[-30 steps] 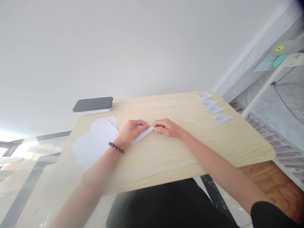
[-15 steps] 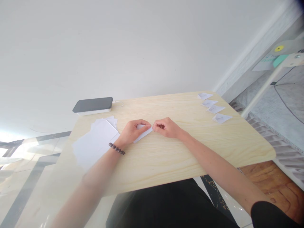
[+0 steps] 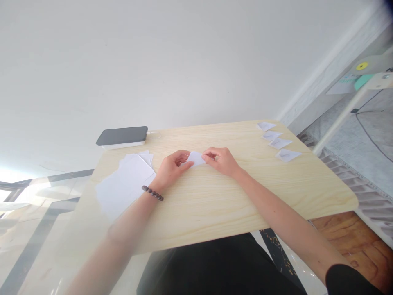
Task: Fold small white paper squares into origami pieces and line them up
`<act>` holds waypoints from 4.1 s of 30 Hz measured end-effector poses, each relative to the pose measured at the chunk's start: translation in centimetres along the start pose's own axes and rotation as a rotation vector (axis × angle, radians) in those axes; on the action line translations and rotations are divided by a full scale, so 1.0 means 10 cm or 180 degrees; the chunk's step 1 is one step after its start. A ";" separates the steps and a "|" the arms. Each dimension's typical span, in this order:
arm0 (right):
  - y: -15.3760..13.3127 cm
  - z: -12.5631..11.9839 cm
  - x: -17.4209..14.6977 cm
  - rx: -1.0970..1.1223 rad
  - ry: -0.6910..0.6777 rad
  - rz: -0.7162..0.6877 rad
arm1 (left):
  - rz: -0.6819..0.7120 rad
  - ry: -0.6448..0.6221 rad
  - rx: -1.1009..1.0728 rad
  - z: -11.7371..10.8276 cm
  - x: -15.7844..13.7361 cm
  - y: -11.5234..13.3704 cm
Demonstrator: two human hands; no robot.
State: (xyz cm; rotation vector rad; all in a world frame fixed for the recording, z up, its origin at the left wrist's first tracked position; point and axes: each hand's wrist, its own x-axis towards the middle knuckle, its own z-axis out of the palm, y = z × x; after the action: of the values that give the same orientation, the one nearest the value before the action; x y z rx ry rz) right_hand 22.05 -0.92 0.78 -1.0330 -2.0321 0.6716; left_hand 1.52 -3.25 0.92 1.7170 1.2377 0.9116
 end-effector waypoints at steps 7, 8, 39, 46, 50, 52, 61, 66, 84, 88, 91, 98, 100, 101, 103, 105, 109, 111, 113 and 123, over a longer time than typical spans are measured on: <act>0.05 -0.03 -0.01 0.0033 0.0036 0.0014 | 0.0230 0.0251 0.0247 0.00 -0.01 0.03; 0.03 -0.02 -0.01 0.0006 0.0030 -0.0050 | 0.0287 0.0267 0.0331 0.01 -0.02 0.04; -0.04 0.01 -0.05 -0.0095 0.0087 -0.0326 | 0.0894 0.0393 0.0613 -0.03 0.00 0.07; -0.06 0.05 -0.06 -0.0229 0.0189 -0.0629 | 0.1057 0.0389 0.0693 -0.02 0.00 0.05; -0.07 0.06 -0.05 -0.0220 0.0196 -0.0955 | 0.1087 0.0284 0.0864 -0.02 0.01 0.03; -0.07 0.06 -0.05 -0.0251 0.0134 -0.1064 | 0.1111 0.0279 0.0993 -0.02 0.00 0.02; -0.09 0.05 -0.05 -0.0316 0.0031 -0.1094 | 0.1151 0.0051 0.1178 -0.02 -0.02 0.03; -0.10 0.06 -0.04 -0.0268 0.0086 -0.1085 | 0.1021 0.0241 0.1393 -0.02 -0.01 0.01; -0.09 0.09 -0.06 -0.0084 0.0106 -0.0917 | 0.1149 0.0342 0.1517 -0.01 0.00 -0.01; -0.09 0.10 -0.07 -0.0082 0.0059 -0.0803 | 0.1209 0.0316 0.1516 -0.01 0.00 0.00; -0.08 0.09 -0.07 -0.0084 0.0056 -0.0779 | 0.1179 0.0254 0.1404 -0.02 0.00 0.01; -0.07 0.07 -0.05 -0.0192 0.0077 -0.0508 | 0.0729 0.0343 0.0820 -0.03 0.00 0.02; -0.05 0.07 -0.05 -0.0296 0.0102 -0.0334 | 0.0512 0.0459 0.0727 -0.03 0.00 0.03; -0.04 0.07 -0.05 -0.0326 0.0114 -0.0255 | 0.0436 0.0500 0.0711 -0.03 0.00 0.04; -0.03 0.07 -0.04 -0.0333 0.0137 -0.0146 | 0.0360 0.0483 0.0702 -0.03 0.00 0.04; -0.02 0.07 -0.04 -0.0318 0.0142 -0.0104 | 0.0322 0.0384 0.0663 -0.02 -0.01 0.05; -0.03 0.07 -0.04 -0.0317 0.0104 -0.0064 | 0.0169 0.0253 0.0554 -0.02 -0.01 0.04; -0.03 0.07 -0.04 -0.0305 0.0082 -0.0043 | 0.0119 0.0261 0.0489 -0.02 -0.01 0.03; -0.02 0.07 -0.04 -0.0270 0.0050 -0.0041 | 0.0094 0.0273 0.0444 -0.02 -0.01 0.03; -0.05 0.06 -0.04 -0.0172 0.0011 -0.0065 | -0.0032 -0.0050 0.0020 -0.02 -0.01 0.08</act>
State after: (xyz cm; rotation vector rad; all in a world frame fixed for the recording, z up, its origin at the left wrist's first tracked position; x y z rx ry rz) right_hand 21.54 -1.59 0.65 -1.0423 -2.0651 0.6068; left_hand 1.63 -3.51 1.75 1.7183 1.2390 0.8877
